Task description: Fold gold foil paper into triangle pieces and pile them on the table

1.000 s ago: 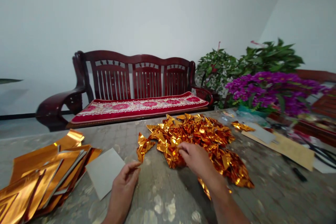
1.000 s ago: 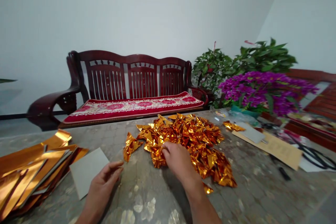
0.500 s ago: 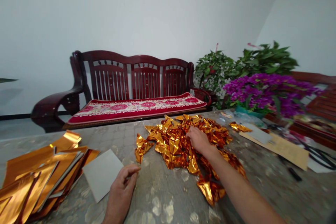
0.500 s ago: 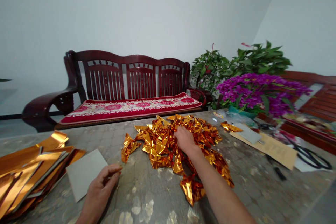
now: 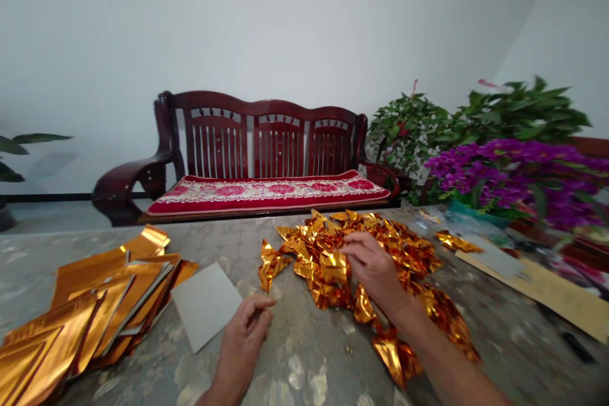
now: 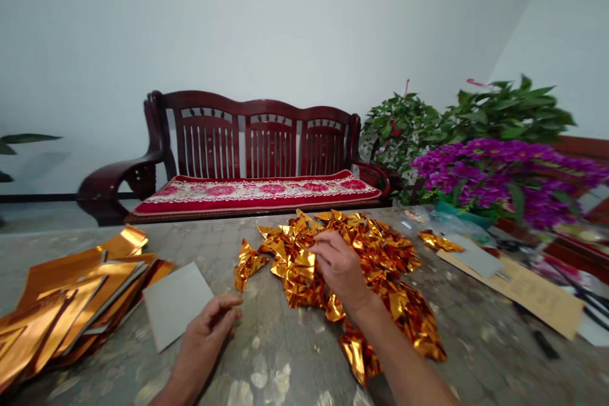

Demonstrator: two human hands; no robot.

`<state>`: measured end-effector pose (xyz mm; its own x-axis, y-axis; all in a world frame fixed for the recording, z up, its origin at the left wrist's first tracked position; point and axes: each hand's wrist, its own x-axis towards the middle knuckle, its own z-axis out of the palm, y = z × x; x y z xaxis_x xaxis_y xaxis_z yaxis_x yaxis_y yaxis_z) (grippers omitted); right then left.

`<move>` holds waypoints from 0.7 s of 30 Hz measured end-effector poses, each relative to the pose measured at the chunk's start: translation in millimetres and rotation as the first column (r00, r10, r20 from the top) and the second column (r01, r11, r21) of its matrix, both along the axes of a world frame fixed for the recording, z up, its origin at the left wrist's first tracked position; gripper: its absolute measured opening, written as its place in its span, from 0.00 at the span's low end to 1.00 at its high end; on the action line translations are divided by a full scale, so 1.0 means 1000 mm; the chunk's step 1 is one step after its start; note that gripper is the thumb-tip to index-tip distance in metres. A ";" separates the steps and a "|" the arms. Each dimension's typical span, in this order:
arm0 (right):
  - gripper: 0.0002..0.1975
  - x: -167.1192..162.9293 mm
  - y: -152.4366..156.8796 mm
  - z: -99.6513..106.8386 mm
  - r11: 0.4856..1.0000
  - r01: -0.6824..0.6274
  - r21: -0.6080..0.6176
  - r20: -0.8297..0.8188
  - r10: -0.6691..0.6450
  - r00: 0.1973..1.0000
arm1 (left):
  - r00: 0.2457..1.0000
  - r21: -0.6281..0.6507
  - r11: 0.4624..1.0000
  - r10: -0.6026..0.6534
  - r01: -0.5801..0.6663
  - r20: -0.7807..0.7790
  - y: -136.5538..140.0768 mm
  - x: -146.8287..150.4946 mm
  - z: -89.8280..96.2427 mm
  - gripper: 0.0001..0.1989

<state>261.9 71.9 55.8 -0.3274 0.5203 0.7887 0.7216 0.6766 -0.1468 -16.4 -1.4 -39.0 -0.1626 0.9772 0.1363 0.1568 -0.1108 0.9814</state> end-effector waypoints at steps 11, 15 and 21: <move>0.11 -0.113 -0.053 -0.024 0.970 -0.238 0.045 -0.013 0.239 0.971 | 0.999 0.128 0.991 -0.040 0.035 0.036 -0.011 -0.001 0.038 0.17; 0.10 -0.120 -0.054 -0.029 0.984 -0.178 0.028 -0.020 0.178 0.984 | 1.000 0.147 0.989 -0.004 0.001 0.024 -0.012 0.000 0.033 0.13; 0.13 -0.131 -0.058 -0.038 0.955 -0.275 -0.115 -0.263 0.237 0.935 | 0.997 0.204 0.976 0.073 -0.071 -0.002 -0.013 0.000 0.028 0.10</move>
<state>130.7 13.4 18.1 -0.2730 0.5608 0.7816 0.4562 0.7908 -0.4080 -16.9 -14.0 -10.9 -0.2289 0.9146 0.3334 0.1810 -0.2966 0.9377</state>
